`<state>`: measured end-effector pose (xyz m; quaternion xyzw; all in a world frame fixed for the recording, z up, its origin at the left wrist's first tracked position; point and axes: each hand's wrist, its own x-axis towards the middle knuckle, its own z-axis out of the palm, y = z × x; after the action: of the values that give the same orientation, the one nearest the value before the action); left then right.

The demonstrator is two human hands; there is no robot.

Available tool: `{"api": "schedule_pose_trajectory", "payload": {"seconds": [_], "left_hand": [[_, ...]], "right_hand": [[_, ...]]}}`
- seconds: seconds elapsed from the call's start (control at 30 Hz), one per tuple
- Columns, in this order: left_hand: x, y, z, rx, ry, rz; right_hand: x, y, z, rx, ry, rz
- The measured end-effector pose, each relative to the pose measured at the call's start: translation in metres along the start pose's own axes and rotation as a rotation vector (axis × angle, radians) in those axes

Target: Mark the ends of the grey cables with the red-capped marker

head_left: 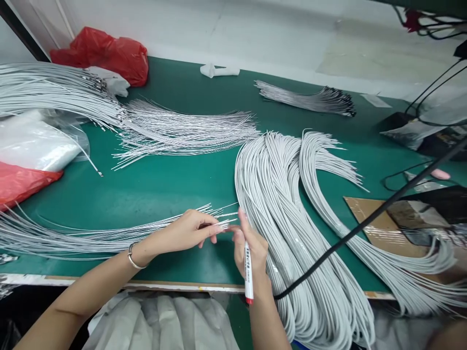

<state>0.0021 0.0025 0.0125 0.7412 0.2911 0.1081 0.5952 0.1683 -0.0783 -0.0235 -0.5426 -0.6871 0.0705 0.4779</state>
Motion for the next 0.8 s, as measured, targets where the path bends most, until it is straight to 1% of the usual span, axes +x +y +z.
{"api": "schedule_pose_trajectory", "payload": {"seconds": [0.07,0.1,0.13,0.2,0.23,0.27,0.3,0.37,0.43,0.47,0.53,0.63,0.73,0.8], "left_hand": [[-0.001,0.0,0.0,0.001,-0.007,0.014],[-0.002,0.0,-0.001,-0.003,-0.008,0.018],[-0.002,0.0,-0.001,-0.01,-0.007,0.019],[-0.003,0.002,-0.002,-0.027,-0.01,0.018],[-0.004,0.003,-0.002,-0.026,-0.02,0.019],[-0.004,0.005,-0.002,-0.016,-0.04,0.025],[-0.005,0.008,-0.002,0.008,-0.07,0.036],[-0.005,0.012,-0.002,0.074,-0.138,0.059],[-0.006,0.015,-0.002,0.133,-0.176,0.062],[-0.006,0.016,-0.002,0.154,-0.176,0.049],[-0.007,0.015,-0.002,0.167,-0.152,0.006],[-0.011,0.014,-0.002,0.153,-0.082,-0.023],[-0.013,0.014,-0.002,0.179,-0.029,0.008],[-0.013,0.014,-0.002,0.164,-0.034,0.016]], "right_hand": [[0.0,-0.001,-0.003,0.012,-0.08,-0.031],[-0.001,-0.001,-0.004,0.023,-0.107,-0.019],[-0.002,-0.002,-0.005,0.037,-0.107,0.022],[-0.004,-0.001,-0.006,0.079,-0.068,0.151],[-0.004,-0.001,-0.007,0.118,-0.069,0.21],[-0.004,0.0,-0.008,0.166,-0.099,0.26],[-0.003,0.0,-0.009,0.22,-0.154,0.294],[0.0,0.001,-0.011,0.312,-0.301,0.33],[0.004,0.0,-0.011,0.361,-0.391,0.368],[0.006,-0.001,-0.011,0.375,-0.4,0.39],[0.009,-0.002,-0.011,0.391,-0.376,0.442],[0.011,-0.004,-0.011,0.382,-0.346,0.506],[0.01,-0.002,-0.014,0.348,-0.353,0.491],[0.009,0.0,-0.017,0.353,-0.378,0.46]]}}
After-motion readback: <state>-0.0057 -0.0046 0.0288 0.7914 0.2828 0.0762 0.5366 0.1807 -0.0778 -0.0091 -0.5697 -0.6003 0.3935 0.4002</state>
